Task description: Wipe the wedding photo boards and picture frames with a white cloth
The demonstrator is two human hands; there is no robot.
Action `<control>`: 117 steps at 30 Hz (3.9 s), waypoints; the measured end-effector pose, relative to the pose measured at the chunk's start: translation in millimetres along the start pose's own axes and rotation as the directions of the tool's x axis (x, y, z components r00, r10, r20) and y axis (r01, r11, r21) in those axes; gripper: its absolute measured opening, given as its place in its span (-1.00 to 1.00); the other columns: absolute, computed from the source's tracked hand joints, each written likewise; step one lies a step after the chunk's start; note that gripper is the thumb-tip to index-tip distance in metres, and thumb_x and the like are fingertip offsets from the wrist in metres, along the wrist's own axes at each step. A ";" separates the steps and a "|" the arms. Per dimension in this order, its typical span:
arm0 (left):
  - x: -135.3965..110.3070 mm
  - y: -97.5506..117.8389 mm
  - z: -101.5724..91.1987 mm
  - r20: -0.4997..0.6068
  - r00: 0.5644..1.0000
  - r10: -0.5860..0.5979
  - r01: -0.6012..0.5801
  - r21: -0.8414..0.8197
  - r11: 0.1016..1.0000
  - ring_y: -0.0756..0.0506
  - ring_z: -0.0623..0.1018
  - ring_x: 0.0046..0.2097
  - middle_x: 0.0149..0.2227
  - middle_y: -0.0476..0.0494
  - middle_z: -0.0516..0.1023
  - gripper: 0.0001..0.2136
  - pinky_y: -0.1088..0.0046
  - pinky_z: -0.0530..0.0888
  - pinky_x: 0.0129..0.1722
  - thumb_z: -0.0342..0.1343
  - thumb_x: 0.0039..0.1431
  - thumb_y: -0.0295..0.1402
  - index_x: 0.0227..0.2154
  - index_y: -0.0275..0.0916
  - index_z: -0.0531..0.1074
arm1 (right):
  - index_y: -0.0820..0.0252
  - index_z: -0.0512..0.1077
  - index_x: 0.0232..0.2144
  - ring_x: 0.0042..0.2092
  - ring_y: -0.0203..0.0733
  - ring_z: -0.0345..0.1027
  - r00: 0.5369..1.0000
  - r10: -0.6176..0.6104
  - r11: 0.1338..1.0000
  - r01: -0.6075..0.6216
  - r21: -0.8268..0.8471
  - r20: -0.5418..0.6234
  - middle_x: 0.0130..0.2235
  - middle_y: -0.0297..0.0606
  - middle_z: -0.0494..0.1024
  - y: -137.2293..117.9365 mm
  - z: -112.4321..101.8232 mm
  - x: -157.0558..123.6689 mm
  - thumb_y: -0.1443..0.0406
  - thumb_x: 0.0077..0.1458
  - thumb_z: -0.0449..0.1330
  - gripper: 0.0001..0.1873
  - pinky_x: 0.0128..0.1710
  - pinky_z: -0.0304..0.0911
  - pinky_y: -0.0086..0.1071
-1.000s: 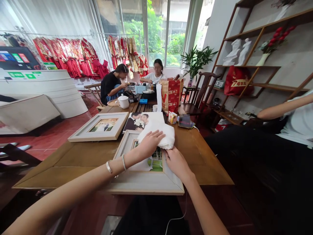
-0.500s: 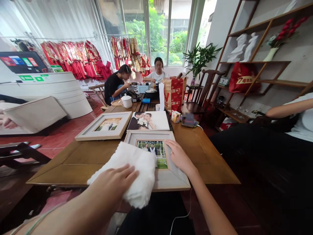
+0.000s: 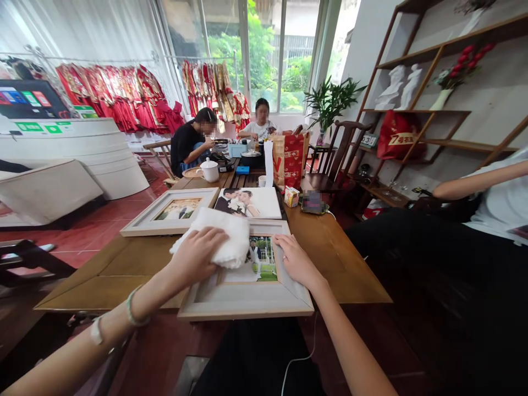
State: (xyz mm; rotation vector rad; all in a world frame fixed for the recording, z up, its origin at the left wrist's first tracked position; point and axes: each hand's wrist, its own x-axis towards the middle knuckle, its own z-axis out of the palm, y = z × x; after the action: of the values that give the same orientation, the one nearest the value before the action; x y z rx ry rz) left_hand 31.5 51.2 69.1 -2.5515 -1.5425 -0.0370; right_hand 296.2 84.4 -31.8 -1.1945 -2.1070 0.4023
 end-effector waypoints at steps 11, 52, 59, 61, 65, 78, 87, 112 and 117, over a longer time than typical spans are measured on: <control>14.3 -12.3 7.4 0.097 0.995 0.012 -0.003 -0.089 0.996 -0.23 0.13 0.29 0.24 -0.24 0.21 -0.33 0.18 0.19 0.21 -0.04 -0.14 -0.64 0.16 -0.29 0.21 | 0.11 0.35 0.07 0.23 -0.16 0.13 0.993 0.106 0.994 -0.104 0.042 -0.051 0.16 -0.21 0.35 7.2 8.3 -3.4 0.58 -0.11 -0.10 -0.31 0.30 -0.16 -0.02; 60.1 4.1 13.1 0.068 0.997 0.028 -0.030 0.035 0.999 -0.34 0.15 0.26 0.29 -0.20 0.12 -0.33 0.08 0.27 0.12 0.00 -0.02 -0.60 0.22 -0.20 0.11 | 0.24 0.35 0.07 0.20 -0.11 0.17 0.997 0.071 0.996 -0.071 -0.062 -0.013 0.15 -0.10 0.35 -7.9 2.0 -2.0 0.61 -0.13 -0.10 -0.31 0.26 0.03 -0.05; -11.0 36.7 -2.0 0.199 0.973 0.120 -0.107 -0.073 0.992 -0.34 0.13 0.27 0.27 -0.20 0.16 -0.26 0.03 0.22 0.15 0.03 -0.15 -0.57 0.21 -0.21 0.13 | 0.19 0.34 0.08 0.20 -0.15 0.17 0.998 0.058 0.998 -0.059 -0.018 -0.037 0.15 -0.15 0.36 -3.4 5.0 -2.4 0.62 -0.17 -0.11 -0.27 0.26 0.03 -0.08; -36.8 47.0 -8.1 0.226 0.965 0.135 -0.099 -0.165 0.981 -0.32 0.09 0.29 0.29 -0.15 0.12 -0.23 0.03 0.20 0.17 0.02 -0.17 -0.54 0.23 -0.17 0.09 | 0.18 0.35 0.07 0.20 -0.15 0.18 0.998 0.050 0.999 -0.051 -0.018 -0.041 0.14 -0.15 0.37 -1.1 6.0 -2.4 0.62 -0.16 -0.10 -0.28 0.26 0.03 -0.08; -69.1 68.8 -11.6 0.261 0.959 0.114 -0.034 -0.292 0.956 -0.32 -0.02 0.32 0.33 -0.07 -0.01 -0.15 -0.03 0.11 0.21 0.00 -0.22 -0.52 0.27 -0.10 -0.01 | 0.17 0.35 0.08 0.20 -0.14 0.17 0.998 0.031 1.000 -0.031 -0.003 -0.050 0.14 -0.15 0.37 1.9 6.9 -1.9 0.61 -0.17 -0.09 -0.27 0.26 0.02 -0.06; 39.9 58.5 28.3 0.050 0.997 0.054 -0.052 -0.030 0.998 -0.38 -0.01 0.31 0.31 -0.39 0.00 -0.36 -0.03 0.11 0.20 -0.03 0.03 -0.66 0.22 -0.32 0.04 | 0.26 0.38 0.04 0.19 -0.11 0.19 0.999 0.031 0.999 -0.031 0.023 -0.023 0.13 -0.09 0.39 -3.7 4.0 2.2 0.62 -0.19 -0.11 -0.29 0.25 0.03 -0.08; 76.8 46.1 31.9 0.018 0.962 0.271 -0.269 -0.073 0.960 -0.26 0.01 0.32 0.28 -0.25 0.10 -0.41 0.02 0.14 0.20 -0.13 -0.01 -0.73 0.13 -0.27 0.17 | 0.22 0.32 0.08 0.19 -0.09 0.19 0.993 0.019 0.999 -0.014 0.042 -0.118 0.11 -0.06 0.39 -12.8 3.0 5.1 0.61 -0.12 -0.08 -0.32 0.23 0.06 -0.11; -46.3 124.6 -2.8 -0.041 0.738 0.674 -0.652 -0.305 0.694 -0.30 0.04 0.31 0.21 -0.07 0.27 -0.67 -0.01 0.09 0.23 0.07 0.14 -0.33 -0.01 -0.19 0.31 | 0.13 0.38 0.05 0.17 -0.11 0.23 0.997 -0.011 0.999 0.015 0.050 -0.073 0.12 -0.12 0.41 20.3 8.0 4.5 0.39 0.13 -0.03 -0.56 0.19 0.14 -0.08; -42.7 107.5 -23.7 0.071 0.834 0.548 -0.492 -0.355 0.795 -0.23 0.34 0.15 0.05 -0.16 0.45 -0.61 0.14 0.32 0.11 0.06 0.02 -0.51 -0.04 -0.23 0.29 | 0.18 0.38 0.05 0.18 -0.09 0.23 1.000 0.015 1.000 -0.015 0.026 -0.009 0.12 -0.08 0.40 15.1 3.3 3.8 0.46 0.08 -0.04 -0.51 0.20 0.12 -0.04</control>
State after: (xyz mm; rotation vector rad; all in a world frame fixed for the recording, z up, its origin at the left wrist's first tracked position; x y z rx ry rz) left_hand 107.8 -38.8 74.8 -3.2379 -0.8638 -0.0030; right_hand 302.2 95.9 -41.1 -1.1958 -2.0804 0.4292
